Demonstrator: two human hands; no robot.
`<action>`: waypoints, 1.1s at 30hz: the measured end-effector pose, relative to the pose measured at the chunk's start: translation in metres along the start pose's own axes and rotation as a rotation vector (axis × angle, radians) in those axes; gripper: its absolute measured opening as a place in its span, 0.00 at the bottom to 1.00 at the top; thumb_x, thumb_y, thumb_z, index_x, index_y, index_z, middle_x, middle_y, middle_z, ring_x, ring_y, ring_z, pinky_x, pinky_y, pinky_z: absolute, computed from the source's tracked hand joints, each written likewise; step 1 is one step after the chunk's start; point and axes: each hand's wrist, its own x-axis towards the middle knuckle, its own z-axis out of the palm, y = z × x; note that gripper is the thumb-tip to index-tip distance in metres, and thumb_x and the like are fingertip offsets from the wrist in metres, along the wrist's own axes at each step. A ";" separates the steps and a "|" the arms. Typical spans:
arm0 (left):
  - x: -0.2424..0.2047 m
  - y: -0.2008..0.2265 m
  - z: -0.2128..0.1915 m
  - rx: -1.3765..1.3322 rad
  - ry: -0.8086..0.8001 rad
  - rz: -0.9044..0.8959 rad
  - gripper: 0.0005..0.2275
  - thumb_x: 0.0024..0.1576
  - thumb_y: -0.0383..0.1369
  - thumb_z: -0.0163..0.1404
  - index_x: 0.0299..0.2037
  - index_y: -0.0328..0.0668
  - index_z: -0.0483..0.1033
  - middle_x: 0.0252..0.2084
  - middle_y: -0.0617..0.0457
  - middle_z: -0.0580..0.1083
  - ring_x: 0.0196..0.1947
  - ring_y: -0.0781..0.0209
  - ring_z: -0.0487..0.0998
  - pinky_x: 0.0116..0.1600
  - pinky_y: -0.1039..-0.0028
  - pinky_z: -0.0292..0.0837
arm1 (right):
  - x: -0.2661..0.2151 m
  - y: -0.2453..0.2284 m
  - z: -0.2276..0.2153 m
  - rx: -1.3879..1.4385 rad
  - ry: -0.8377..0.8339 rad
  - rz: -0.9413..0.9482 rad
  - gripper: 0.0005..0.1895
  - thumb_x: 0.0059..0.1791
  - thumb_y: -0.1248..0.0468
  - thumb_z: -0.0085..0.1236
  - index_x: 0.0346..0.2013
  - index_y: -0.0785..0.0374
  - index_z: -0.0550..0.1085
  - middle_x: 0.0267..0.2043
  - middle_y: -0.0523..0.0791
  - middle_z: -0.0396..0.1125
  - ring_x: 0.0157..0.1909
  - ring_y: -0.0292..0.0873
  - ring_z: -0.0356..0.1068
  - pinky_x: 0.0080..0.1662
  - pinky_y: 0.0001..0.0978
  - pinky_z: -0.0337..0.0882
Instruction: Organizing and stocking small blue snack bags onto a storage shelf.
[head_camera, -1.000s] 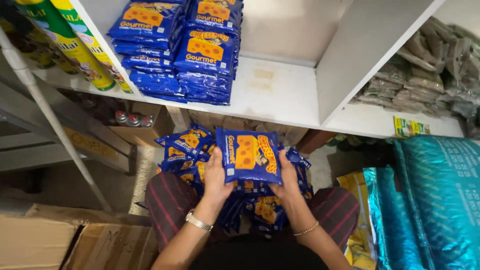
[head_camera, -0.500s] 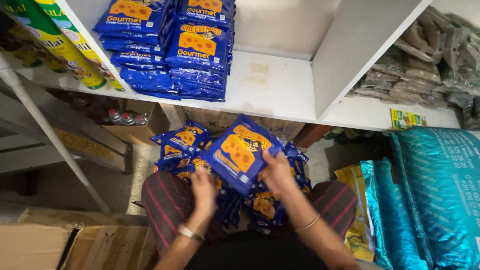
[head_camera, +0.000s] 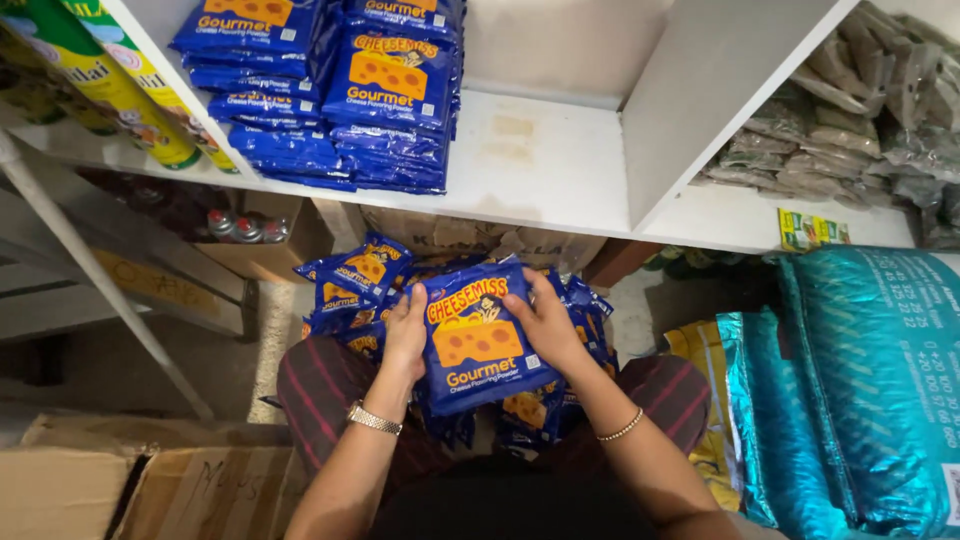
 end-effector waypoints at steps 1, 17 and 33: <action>0.001 -0.003 0.000 -0.042 0.001 -0.002 0.19 0.63 0.47 0.47 0.51 0.38 0.76 0.45 0.51 0.79 0.42 0.62 0.80 0.50 0.68 0.76 | 0.001 0.003 0.002 0.008 0.037 0.006 0.29 0.53 0.60 0.57 0.66 0.68 0.62 0.57 0.53 0.70 0.57 0.44 0.70 0.57 0.33 0.70; 0.008 0.174 0.051 0.242 -0.267 0.368 0.35 0.52 0.18 0.52 0.70 0.52 0.55 0.51 0.47 0.75 0.46 0.63 0.77 0.49 0.71 0.75 | 0.095 -0.077 -0.025 0.596 -0.126 -0.076 0.38 0.49 0.76 0.56 0.72 0.63 0.55 0.70 0.50 0.58 0.71 0.46 0.58 0.69 0.37 0.60; 0.200 0.281 0.088 1.463 0.317 1.175 0.16 0.49 0.17 0.51 0.48 0.29 0.78 0.55 0.32 0.72 0.54 0.35 0.73 0.54 0.58 0.74 | 0.369 -0.074 0.045 0.391 0.005 -0.240 0.32 0.51 0.75 0.54 0.69 0.64 0.58 0.65 0.52 0.64 0.64 0.44 0.66 0.62 0.33 0.67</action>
